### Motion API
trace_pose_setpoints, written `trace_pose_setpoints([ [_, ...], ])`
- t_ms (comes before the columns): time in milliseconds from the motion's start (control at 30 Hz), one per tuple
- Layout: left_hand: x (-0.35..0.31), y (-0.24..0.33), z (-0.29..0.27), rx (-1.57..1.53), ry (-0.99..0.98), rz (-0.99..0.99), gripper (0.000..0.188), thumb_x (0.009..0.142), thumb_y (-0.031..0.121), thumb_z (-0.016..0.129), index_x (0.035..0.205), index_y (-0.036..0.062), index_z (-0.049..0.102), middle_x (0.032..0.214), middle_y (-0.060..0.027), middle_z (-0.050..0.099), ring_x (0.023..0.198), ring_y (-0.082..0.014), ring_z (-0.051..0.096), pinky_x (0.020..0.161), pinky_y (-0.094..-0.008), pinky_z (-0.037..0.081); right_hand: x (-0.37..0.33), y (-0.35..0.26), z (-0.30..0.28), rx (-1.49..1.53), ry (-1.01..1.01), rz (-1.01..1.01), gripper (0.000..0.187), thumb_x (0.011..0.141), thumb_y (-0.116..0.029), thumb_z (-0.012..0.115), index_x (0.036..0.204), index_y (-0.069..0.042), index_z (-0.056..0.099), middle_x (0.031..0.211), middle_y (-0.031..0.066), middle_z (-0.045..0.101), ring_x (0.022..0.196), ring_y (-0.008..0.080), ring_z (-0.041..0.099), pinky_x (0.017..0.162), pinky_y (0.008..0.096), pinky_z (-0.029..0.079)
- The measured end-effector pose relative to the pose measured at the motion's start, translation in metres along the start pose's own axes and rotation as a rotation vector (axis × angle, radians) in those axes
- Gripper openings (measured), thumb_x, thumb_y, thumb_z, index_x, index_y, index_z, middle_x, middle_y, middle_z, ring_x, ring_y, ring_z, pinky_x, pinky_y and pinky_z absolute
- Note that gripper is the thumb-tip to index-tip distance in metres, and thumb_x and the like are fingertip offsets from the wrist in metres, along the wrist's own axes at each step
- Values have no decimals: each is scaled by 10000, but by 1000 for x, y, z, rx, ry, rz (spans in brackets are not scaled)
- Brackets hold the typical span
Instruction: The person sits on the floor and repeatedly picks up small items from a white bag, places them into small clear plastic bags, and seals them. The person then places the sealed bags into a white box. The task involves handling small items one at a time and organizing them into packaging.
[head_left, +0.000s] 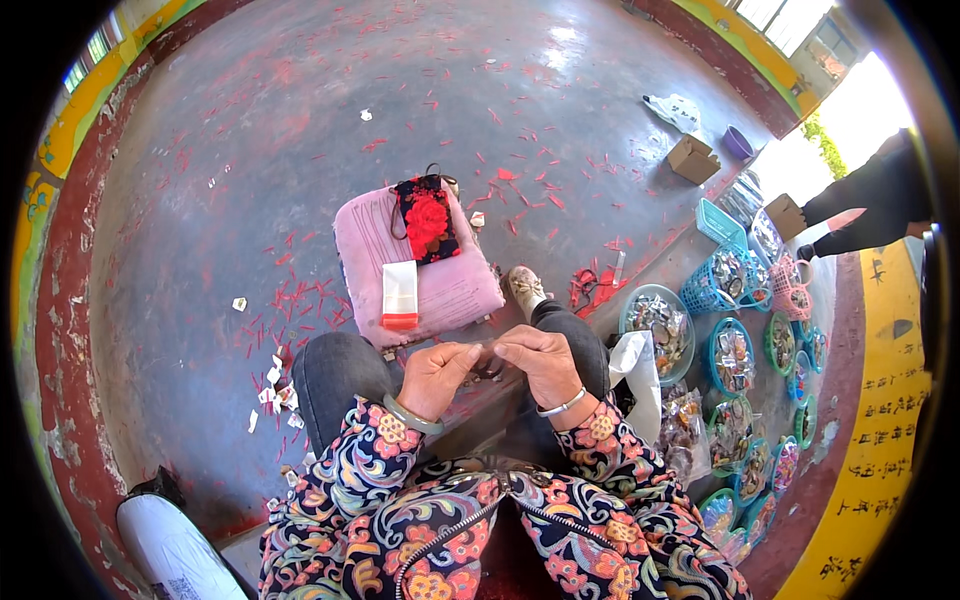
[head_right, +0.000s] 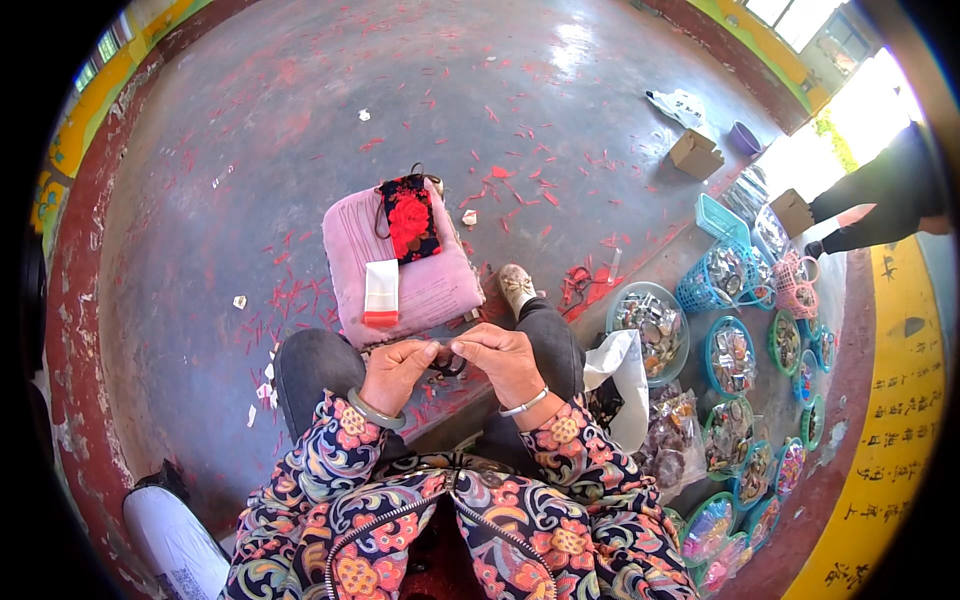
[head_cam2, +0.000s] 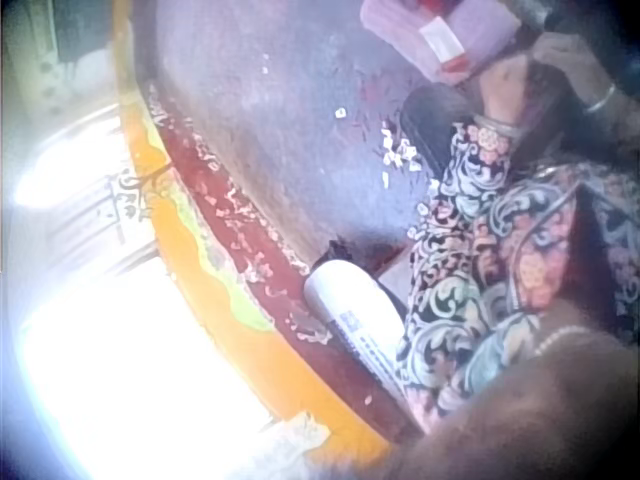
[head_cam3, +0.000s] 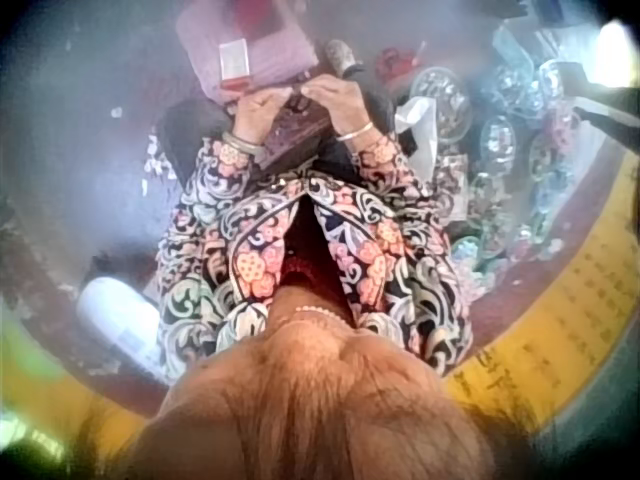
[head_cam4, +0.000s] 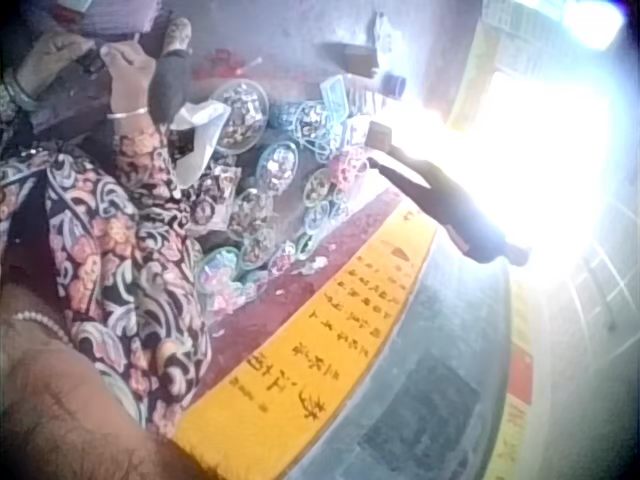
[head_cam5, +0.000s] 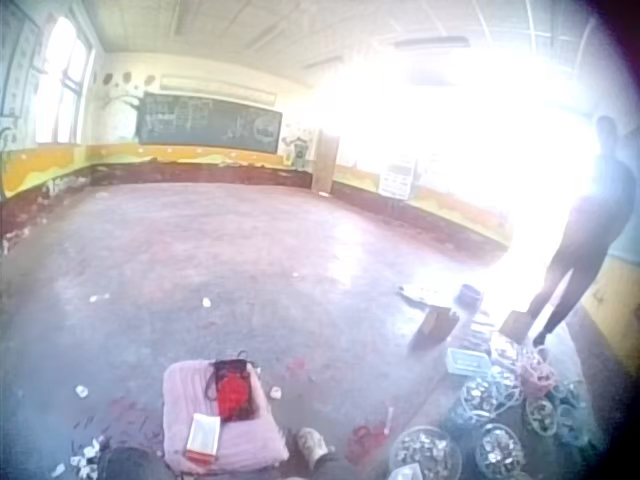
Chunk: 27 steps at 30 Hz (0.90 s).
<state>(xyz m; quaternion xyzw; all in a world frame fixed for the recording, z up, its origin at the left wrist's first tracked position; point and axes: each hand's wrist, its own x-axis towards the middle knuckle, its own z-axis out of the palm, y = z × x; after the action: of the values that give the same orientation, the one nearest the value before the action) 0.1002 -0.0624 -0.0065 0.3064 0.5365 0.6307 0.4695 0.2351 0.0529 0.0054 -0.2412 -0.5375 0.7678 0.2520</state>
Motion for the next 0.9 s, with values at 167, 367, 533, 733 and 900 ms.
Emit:
trace_pose_setpoints([
  [167,1,-9,-3,-2,-3,8,231,883,159,545,936,-50,628,841,-55,632,753,-83,550,683,-223,458,0,-2,3,12,-10,21,98,789,-51,628,824,35,660,794,56,608,719,102,544,661,213,420],
  [367,2,-5,-1,-45,-29,-18,246,894,170,523,936,-48,629,849,-62,635,776,-100,560,718,-242,455,1,3,-1,-33,4,18,96,795,-58,627,816,30,660,774,29,595,719,80,525,649,200,403],
  [533,5,-6,-6,-84,-76,-112,263,904,185,503,941,-42,630,860,-68,638,792,-114,569,752,-257,448,1,5,-2,-40,16,29,112,805,-63,612,831,39,652,768,47,615,685,93,545,620,199,419],
  [733,4,-9,-5,-121,-57,-96,264,907,187,498,947,-39,627,853,-64,637,796,-114,572,753,-258,448,1,4,1,7,37,88,134,818,-79,600,853,44,641,736,76,631,637,109,576,580,208,456],
  [900,4,-9,-5,-86,-42,-58,263,910,181,490,954,-41,622,849,-64,637,790,-114,576,751,-257,451,0,-2,1,35,9,158,154,810,-89,624,887,43,644,789,59,635,698,86,561,638,213,453],
])
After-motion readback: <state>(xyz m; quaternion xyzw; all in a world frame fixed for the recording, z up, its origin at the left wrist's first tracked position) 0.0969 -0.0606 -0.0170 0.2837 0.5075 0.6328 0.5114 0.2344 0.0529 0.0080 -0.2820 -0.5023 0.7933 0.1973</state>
